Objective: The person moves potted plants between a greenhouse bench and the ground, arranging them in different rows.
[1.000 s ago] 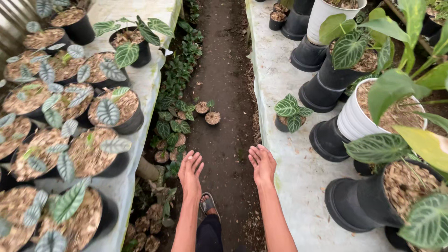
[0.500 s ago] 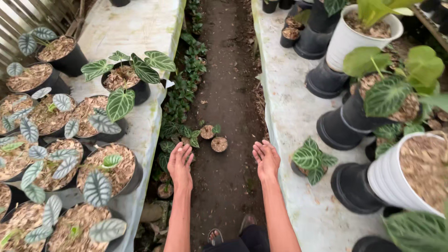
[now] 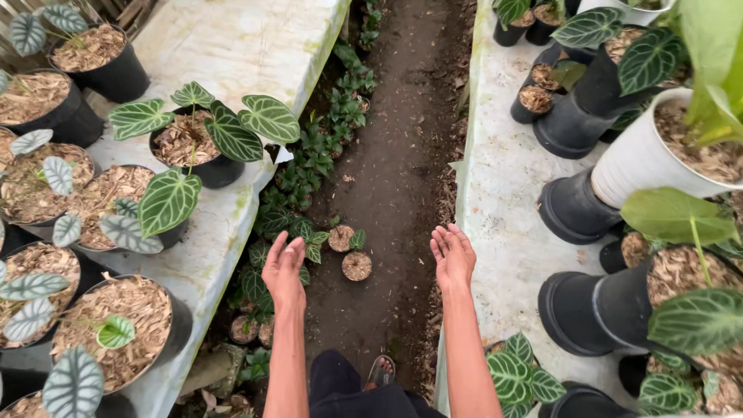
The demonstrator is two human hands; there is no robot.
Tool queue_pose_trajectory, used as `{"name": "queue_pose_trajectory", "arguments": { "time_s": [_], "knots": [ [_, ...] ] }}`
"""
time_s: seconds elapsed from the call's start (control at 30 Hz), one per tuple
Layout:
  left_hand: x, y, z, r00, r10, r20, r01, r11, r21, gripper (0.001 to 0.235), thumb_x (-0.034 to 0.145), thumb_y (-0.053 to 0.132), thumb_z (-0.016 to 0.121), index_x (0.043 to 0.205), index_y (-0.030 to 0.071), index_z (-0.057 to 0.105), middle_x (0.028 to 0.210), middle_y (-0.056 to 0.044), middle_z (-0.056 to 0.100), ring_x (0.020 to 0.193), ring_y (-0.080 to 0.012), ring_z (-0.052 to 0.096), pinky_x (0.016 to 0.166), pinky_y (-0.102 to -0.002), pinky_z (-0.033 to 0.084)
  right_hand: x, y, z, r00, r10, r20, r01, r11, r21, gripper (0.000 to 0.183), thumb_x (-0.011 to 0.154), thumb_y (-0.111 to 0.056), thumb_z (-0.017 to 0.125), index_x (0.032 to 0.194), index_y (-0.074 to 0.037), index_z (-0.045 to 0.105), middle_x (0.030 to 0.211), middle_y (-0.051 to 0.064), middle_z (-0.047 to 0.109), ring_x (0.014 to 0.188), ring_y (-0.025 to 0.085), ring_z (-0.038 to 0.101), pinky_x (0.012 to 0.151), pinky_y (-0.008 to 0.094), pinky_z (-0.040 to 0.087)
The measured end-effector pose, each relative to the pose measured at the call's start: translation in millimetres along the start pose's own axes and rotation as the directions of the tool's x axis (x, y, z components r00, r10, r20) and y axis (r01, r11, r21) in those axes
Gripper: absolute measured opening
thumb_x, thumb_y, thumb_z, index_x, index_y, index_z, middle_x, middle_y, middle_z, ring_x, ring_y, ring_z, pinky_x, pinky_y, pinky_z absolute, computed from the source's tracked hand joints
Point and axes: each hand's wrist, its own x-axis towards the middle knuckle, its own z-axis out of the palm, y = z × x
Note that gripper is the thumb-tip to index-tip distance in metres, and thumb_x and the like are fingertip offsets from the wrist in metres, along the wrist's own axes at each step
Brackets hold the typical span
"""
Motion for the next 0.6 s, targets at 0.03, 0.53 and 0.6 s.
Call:
{"name": "queue_pose_trajectory", "arguments": {
  "time_s": [0.03, 0.53, 0.6],
  "knots": [
    [9.2, 2.4, 6.5, 1.000, 0.011, 0.003, -0.011, 1.000, -0.017, 0.044, 0.100, 0.005, 0.057, 0.143, 0.000, 0.056, 0.128, -0.019, 0.069, 0.119, -0.0256, 0.069, 0.102, -0.038, 0.055, 11.0, 1.1, 2.3, 1.000, 0.008, -0.008, -0.009, 1.000, -0.007, 0.028, 0.101, -0.004, 0.054, 0.128, -0.002, 0.056, 0.117, 0.017, 0.071, 0.104, 0.025, 0.070, 0.089, 0.038, 0.059],
    [179.2, 64.9, 75.1, 0.992, 0.078, 0.100, -0.081, 0.996, 0.025, 0.046, 0.105, 0.017, 0.050, 0.148, -0.001, 0.048, 0.144, -0.021, 0.058, 0.132, -0.0322, 0.061, 0.106, -0.044, 0.050, 156.0, 6.9, 132.8, 0.992, 0.103, 0.067, -0.100, 0.994, -0.043, 0.031, 0.099, -0.006, 0.058, 0.130, -0.001, 0.064, 0.117, 0.013, 0.073, 0.104, 0.021, 0.071, 0.089, 0.034, 0.058],
    [191.9, 67.5, 82.4, 0.991, 0.084, 0.101, -0.090, 0.994, 0.056, 0.046, 0.105, 0.017, 0.050, 0.147, -0.001, 0.050, 0.143, -0.021, 0.059, 0.133, -0.0318, 0.060, 0.106, -0.044, 0.050, 166.0, 8.6, 154.7, 0.989, 0.107, 0.105, -0.103, 0.994, -0.039, 0.031, 0.101, -0.010, 0.059, 0.130, 0.000, 0.065, 0.116, 0.013, 0.073, 0.103, 0.021, 0.070, 0.088, 0.034, 0.058]
  ]
}}
